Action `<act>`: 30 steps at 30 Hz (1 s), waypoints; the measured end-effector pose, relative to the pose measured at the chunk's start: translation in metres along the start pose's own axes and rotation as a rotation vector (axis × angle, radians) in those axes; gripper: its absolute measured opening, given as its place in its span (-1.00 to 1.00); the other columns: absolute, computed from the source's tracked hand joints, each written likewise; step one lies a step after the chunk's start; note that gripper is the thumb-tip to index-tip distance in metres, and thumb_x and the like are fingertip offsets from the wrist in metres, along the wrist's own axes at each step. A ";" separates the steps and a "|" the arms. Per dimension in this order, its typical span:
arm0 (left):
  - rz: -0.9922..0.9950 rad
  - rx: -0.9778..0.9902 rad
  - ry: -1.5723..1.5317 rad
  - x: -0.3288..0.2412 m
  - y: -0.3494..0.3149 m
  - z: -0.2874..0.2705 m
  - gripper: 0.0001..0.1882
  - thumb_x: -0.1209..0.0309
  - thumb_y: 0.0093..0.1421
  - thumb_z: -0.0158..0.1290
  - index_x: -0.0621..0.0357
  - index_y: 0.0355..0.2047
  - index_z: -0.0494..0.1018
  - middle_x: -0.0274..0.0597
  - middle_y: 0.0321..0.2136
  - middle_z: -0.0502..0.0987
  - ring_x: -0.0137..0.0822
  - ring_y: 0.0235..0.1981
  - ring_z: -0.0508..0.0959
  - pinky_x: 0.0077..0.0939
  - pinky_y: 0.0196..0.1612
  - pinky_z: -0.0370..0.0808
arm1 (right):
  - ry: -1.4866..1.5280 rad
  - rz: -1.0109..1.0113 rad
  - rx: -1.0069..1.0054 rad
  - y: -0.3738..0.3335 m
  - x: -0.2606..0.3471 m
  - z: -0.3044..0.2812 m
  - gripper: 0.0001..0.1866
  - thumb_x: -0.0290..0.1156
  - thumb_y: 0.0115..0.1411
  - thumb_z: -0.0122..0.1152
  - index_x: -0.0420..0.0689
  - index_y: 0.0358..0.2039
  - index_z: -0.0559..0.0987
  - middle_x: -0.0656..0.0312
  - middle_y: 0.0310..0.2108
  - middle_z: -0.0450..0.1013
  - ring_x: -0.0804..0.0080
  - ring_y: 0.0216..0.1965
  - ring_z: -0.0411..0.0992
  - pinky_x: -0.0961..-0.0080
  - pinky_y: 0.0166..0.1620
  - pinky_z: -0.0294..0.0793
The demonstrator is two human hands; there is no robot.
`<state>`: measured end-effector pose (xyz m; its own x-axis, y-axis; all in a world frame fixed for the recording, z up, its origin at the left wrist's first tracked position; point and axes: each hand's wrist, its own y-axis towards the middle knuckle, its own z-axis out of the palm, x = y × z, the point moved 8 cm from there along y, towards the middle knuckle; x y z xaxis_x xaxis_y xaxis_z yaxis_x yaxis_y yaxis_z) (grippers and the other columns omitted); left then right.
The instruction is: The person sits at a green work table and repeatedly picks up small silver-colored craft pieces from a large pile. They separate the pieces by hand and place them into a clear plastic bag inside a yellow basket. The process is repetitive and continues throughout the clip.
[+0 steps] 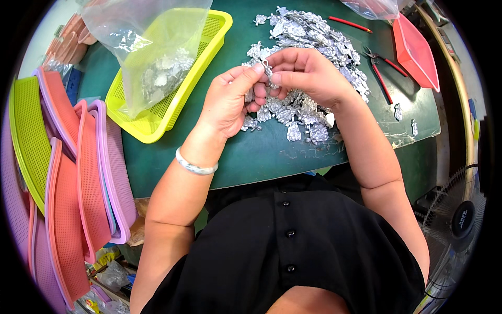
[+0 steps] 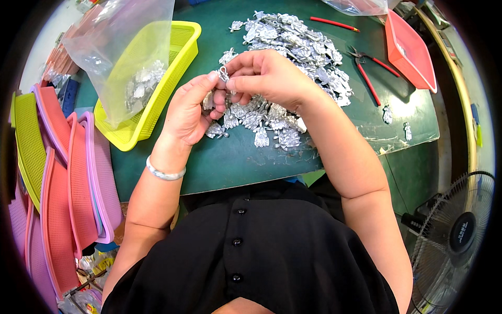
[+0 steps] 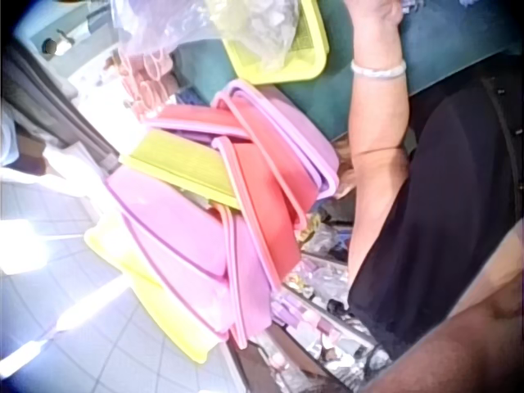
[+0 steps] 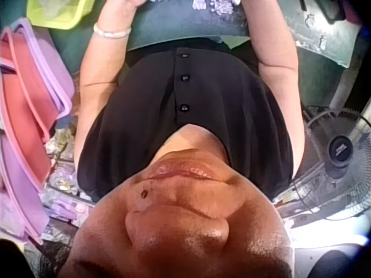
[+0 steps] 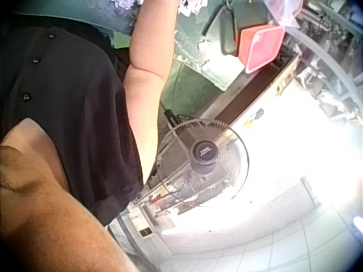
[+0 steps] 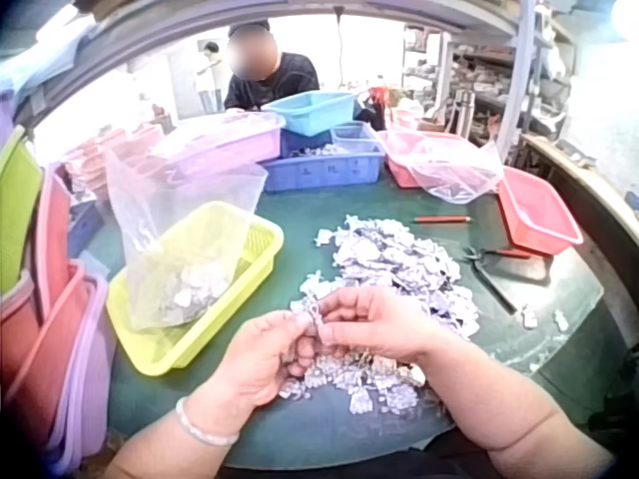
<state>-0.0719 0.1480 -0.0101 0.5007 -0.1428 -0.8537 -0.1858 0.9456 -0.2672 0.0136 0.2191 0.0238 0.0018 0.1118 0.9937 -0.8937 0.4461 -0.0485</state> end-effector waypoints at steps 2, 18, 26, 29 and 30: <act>0.008 0.028 -0.028 -0.004 -0.002 0.002 -0.77 0.25 0.17 -0.07 0.14 -0.47 0.41 -0.38 -0.69 0.38 -0.55 -0.66 0.32 -0.71 -0.60 0.23 | 0.087 0.017 -0.011 -0.001 -0.001 -0.003 -0.63 -0.45 0.03 0.17 -0.40 -0.18 0.38 0.13 -0.44 0.45 0.46 -0.49 0.43 0.61 -0.39 0.44; 0.081 0.070 -0.093 -0.012 -0.003 0.003 -0.88 0.38 0.09 0.05 0.14 -0.42 0.38 -0.38 -0.66 0.38 -0.58 -0.67 0.33 -0.77 -0.65 0.19 | 0.477 0.052 0.099 0.004 -0.011 -0.007 -0.74 -0.56 0.11 0.03 -0.31 -0.15 0.40 0.05 -0.34 0.44 0.23 -0.34 0.49 0.44 -0.22 0.51; 0.090 -0.009 -0.048 -0.011 -0.001 -0.002 -0.88 0.45 0.05 0.06 0.16 -0.41 0.36 -0.37 -0.68 0.36 -0.58 -0.69 0.31 -0.77 -0.66 0.18 | 0.535 0.046 0.101 0.003 -0.007 -0.003 -0.71 -0.59 0.11 -0.02 -0.42 -0.14 0.37 0.01 -0.37 0.43 0.19 -0.31 0.49 0.40 -0.17 0.52; 0.085 -0.036 -0.013 -0.011 0.000 -0.003 -0.88 0.46 0.03 0.06 0.16 -0.41 0.36 -0.38 -0.68 0.35 -0.59 -0.69 0.30 -0.77 -0.65 0.18 | 0.506 0.059 0.087 0.002 -0.007 -0.004 -0.70 -0.59 0.11 -0.02 -0.44 -0.13 0.36 -0.02 -0.34 0.42 0.21 -0.30 0.48 0.42 -0.16 0.52; 0.083 -0.045 0.001 -0.011 0.000 -0.004 -0.88 0.47 0.03 0.06 0.17 -0.41 0.36 -0.38 -0.68 0.35 -0.59 -0.69 0.30 -0.77 -0.65 0.18 | 0.499 0.061 0.085 0.002 -0.007 -0.003 -0.70 -0.59 0.11 -0.02 -0.44 -0.13 0.35 -0.02 -0.33 0.42 0.21 -0.30 0.48 0.43 -0.17 0.52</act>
<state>-0.0805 0.1483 -0.0027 0.4815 -0.0643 -0.8741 -0.2648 0.9400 -0.2150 0.0133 0.2221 0.0167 0.1440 0.5549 0.8194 -0.9321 0.3542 -0.0760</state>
